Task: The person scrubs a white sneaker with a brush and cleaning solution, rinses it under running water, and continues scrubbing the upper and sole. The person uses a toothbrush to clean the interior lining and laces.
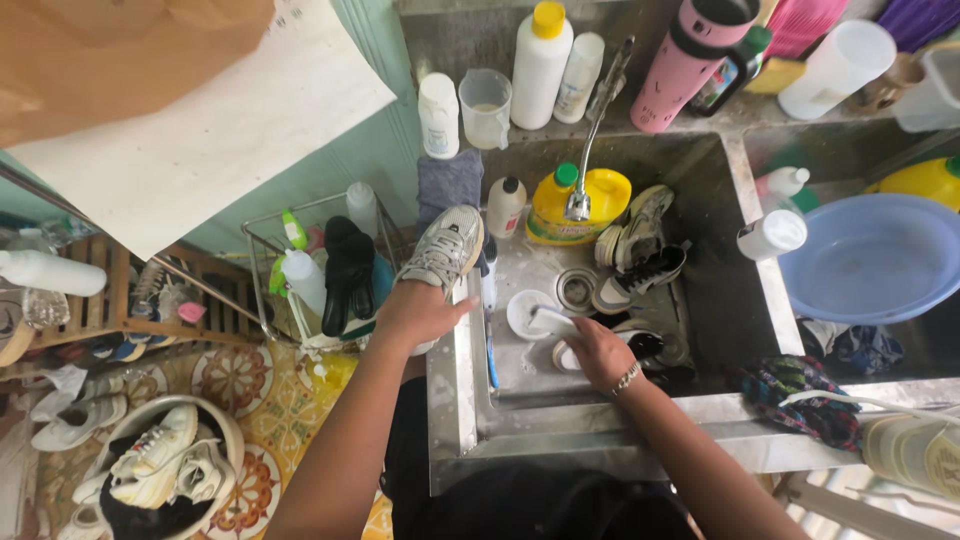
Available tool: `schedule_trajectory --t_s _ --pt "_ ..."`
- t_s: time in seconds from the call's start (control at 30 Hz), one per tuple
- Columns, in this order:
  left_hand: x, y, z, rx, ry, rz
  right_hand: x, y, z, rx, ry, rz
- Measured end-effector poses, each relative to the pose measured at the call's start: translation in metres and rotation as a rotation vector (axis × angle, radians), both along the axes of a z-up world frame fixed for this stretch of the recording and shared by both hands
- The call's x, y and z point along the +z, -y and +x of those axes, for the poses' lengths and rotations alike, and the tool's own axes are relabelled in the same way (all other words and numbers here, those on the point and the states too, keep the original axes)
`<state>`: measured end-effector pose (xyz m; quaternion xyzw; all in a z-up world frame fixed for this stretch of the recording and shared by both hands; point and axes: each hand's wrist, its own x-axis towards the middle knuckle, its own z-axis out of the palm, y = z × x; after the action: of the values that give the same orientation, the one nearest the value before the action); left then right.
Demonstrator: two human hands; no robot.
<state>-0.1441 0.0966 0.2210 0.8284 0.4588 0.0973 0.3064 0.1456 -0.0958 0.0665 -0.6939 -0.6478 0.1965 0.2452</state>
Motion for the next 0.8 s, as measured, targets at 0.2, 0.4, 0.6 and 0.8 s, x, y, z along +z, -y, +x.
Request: schedule_trajectory --t_s 0.2,0.4,0.6,0.8 --pt "0.001 0.025 0.002 0.022 0.003 -0.041 0.008 0.022 0.01 -0.158 -0.082 -0.105" --pt "0.021 0.102 0.009 0.146 0.366 -0.271 0.016 0.013 0.015 -0.2 -0.025 -0.245" --pt "-0.004 0.14 0.013 0.431 0.866 -0.726 0.005 -0.043 0.008 -0.076 0.276 -0.299" --pt "-0.038 0.139 -0.005 0.302 0.778 -0.832 -0.046 -0.102 -0.036 0.227 0.648 -0.706"
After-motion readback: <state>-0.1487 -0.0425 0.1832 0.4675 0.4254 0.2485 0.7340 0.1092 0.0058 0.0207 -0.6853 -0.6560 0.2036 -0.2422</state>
